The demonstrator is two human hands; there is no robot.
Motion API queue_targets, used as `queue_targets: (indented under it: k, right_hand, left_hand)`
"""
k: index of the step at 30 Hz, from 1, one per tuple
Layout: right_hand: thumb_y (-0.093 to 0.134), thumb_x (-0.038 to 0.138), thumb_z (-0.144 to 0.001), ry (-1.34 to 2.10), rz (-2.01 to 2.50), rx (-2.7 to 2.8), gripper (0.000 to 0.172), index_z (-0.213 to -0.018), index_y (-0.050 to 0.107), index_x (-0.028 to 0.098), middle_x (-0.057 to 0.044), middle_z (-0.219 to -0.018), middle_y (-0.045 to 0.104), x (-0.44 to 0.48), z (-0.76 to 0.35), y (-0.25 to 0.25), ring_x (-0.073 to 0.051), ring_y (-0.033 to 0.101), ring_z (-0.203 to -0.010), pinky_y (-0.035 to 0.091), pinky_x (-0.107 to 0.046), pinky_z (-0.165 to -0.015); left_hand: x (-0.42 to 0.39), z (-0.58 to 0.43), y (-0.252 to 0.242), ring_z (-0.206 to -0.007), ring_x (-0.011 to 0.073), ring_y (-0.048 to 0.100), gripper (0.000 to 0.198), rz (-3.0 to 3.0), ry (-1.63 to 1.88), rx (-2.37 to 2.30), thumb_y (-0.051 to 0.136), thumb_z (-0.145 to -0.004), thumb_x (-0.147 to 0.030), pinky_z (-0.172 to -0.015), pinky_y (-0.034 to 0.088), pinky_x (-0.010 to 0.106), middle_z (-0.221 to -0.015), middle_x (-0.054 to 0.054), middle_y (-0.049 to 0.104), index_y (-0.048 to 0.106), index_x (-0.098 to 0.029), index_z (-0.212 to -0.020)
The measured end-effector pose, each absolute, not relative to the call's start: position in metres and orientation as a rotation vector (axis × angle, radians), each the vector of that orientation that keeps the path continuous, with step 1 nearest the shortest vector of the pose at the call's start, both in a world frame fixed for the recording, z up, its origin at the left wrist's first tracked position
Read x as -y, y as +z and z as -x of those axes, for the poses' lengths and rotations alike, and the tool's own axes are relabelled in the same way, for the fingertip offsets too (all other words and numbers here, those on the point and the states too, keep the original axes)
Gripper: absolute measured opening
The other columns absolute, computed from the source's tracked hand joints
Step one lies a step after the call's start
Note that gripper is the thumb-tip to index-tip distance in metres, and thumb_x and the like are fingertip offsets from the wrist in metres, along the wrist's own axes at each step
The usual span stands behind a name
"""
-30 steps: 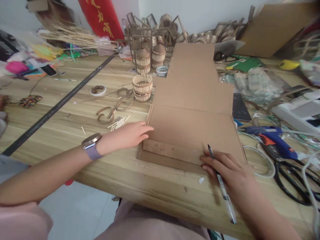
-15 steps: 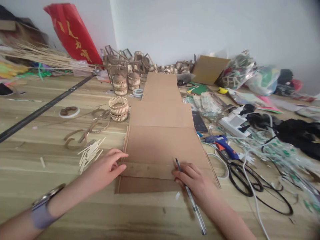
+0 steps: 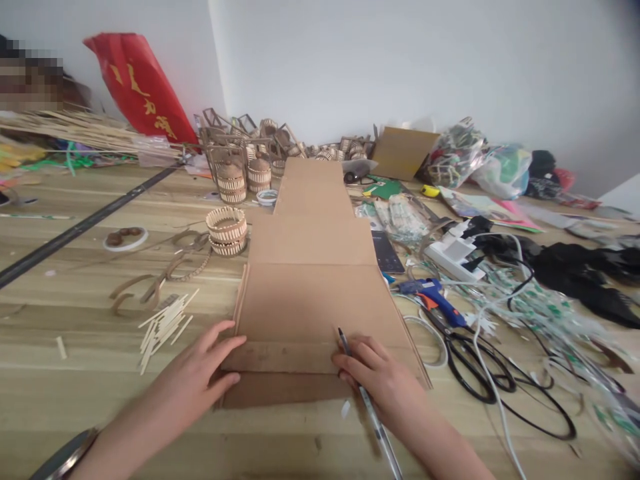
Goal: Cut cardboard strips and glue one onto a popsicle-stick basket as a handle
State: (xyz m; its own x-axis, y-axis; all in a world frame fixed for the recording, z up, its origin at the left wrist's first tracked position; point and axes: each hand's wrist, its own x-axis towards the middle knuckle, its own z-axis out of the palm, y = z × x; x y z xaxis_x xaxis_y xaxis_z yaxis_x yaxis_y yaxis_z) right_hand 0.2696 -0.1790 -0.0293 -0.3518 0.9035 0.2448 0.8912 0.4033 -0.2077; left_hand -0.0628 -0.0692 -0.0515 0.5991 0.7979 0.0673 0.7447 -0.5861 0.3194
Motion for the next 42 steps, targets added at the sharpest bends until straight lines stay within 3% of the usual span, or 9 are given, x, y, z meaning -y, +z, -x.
queue_targets:
  k: [3,10,17,27,36,42]
  right_hand:
    - [0.052,0.011,-0.094,0.073,1.572,2.383,0.024,-0.109,0.066,0.024,-0.008,-0.104,0.069,0.176,-0.267,-0.026,-0.023,0.060,-0.111,0.056,-0.033,-0.081]
    - [0.062,0.012,-0.089,0.187,1.594,2.523,0.012,-0.091,0.067,0.023,-0.002,-0.086,0.066,0.157,-0.270,-0.002,-0.020,0.060,-0.085,0.047,-0.030,-0.073]
    - [0.052,0.021,-0.099,0.413,1.496,2.435,0.016,-0.098,0.068,0.022,-0.002,-0.086,0.067,0.144,-0.281,-0.002,-0.018,0.060,-0.083,0.044,-0.029,-0.075]
    - [0.048,0.020,-0.100,0.396,1.449,2.337,0.022,-0.107,0.068,0.024,-0.002,-0.088,0.067,0.149,-0.284,-0.019,-0.017,0.058,-0.082,0.042,-0.028,-0.070]
    - [0.051,0.021,-0.100,0.386,1.413,2.356,0.019,-0.110,0.067,0.026,-0.001,-0.088,0.066,0.149,-0.286,-0.022,-0.017,0.056,-0.080,0.041,-0.030,-0.070]
    - [0.053,0.023,-0.099,0.418,1.391,2.354,0.019,-0.113,0.066,0.026,-0.001,-0.088,0.065,0.148,-0.289,-0.024,-0.017,0.054,-0.080,0.040,-0.030,-0.070]
  left_hand:
    - [0.071,0.066,-0.053,-0.120,0.0269,0.065,0.038,-2.608,0.281,-1.270,0.053,-0.091,-0.038,-0.100,0.055,0.039,-0.141,0.007,0.059,0.066,-0.027,-0.125]
    - [0.077,0.064,-0.050,-0.119,0.0278,0.066,0.041,-2.673,0.321,-1.285,0.049,-0.095,-0.047,-0.097,0.057,0.040,-0.138,0.010,0.062,0.068,-0.026,-0.125]
    - [0.077,0.062,-0.048,-0.118,0.0283,0.067,0.044,-2.700,0.310,-1.292,0.048,-0.094,-0.054,-0.097,0.057,0.035,-0.136,0.008,0.064,0.070,-0.027,-0.122]
    - [0.074,0.054,-0.041,-0.116,0.0305,0.068,0.036,-2.581,0.083,-1.391,0.058,-0.086,-0.042,-0.094,0.058,0.037,-0.134,0.010,0.065,0.071,-0.026,-0.116]
    - [0.074,0.033,-0.022,-0.116,0.0333,0.067,0.035,-2.539,-0.197,-1.450,0.050,-0.083,-0.030,-0.091,0.059,0.041,-0.130,0.014,0.065,0.070,-0.023,-0.111]
    - [0.077,0.023,-0.014,-0.125,0.0342,0.062,0.039,-2.463,-0.447,-1.495,0.047,-0.086,-0.025,-0.096,0.057,0.044,-0.141,0.015,0.057,0.068,-0.022,-0.119]
